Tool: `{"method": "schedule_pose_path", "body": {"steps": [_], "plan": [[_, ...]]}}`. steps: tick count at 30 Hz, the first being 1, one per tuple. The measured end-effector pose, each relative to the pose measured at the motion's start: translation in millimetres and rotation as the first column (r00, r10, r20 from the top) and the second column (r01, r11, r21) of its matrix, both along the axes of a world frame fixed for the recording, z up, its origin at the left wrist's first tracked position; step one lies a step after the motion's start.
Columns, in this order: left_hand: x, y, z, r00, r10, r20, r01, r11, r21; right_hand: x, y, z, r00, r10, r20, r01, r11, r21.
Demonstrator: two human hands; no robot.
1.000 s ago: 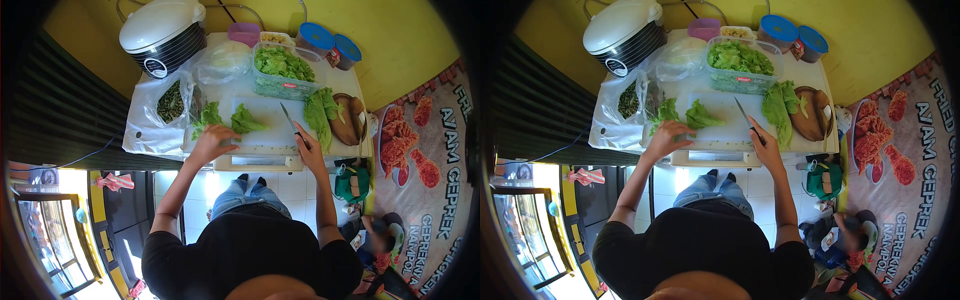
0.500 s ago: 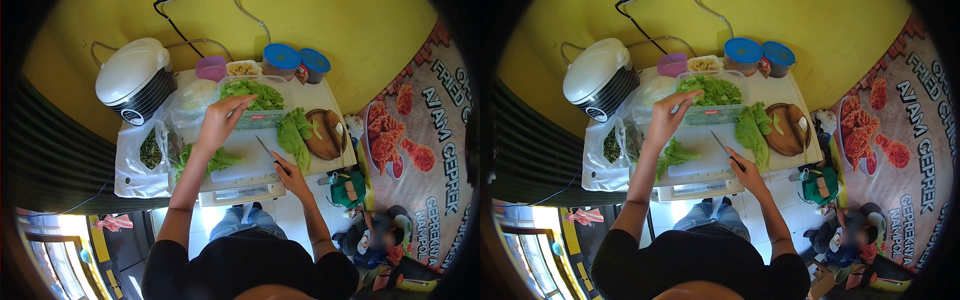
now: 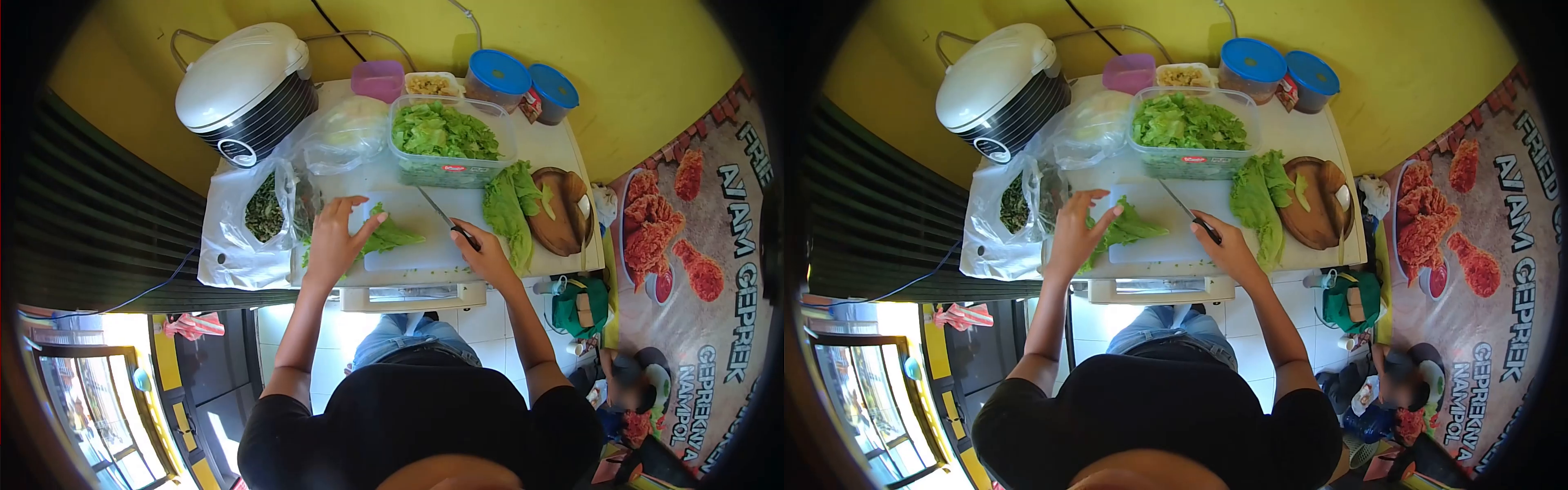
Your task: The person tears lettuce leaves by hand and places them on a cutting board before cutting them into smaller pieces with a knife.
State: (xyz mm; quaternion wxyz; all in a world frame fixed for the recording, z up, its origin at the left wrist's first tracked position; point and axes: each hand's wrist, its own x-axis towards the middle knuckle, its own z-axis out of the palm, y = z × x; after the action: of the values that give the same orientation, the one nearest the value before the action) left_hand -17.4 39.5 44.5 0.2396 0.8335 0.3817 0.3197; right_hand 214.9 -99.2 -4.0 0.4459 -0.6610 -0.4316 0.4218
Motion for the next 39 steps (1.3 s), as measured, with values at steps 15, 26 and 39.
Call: {"method": "schedule_pose_path", "body": {"steps": [15, 26, 39], "plan": [[16, -14, -21, 0.968, -0.076, 0.241, 0.031, 0.982, 0.189, -17, 17, 15, 0.997, 0.026, 0.069, -0.031, 0.997, 0.070], [23, -36, -65, 0.962, -0.257, -0.095, 0.267, 0.957, 0.111, -13, 7, -10, 0.973, -0.094, 0.211, 0.073, 0.992, 0.106], [11, -44, -68, 0.935, -0.282, -0.216, 0.327, 0.921, 0.211, -5, 26, -5, 0.848, -0.037, 0.529, 0.018, 0.999, 0.040]]}}
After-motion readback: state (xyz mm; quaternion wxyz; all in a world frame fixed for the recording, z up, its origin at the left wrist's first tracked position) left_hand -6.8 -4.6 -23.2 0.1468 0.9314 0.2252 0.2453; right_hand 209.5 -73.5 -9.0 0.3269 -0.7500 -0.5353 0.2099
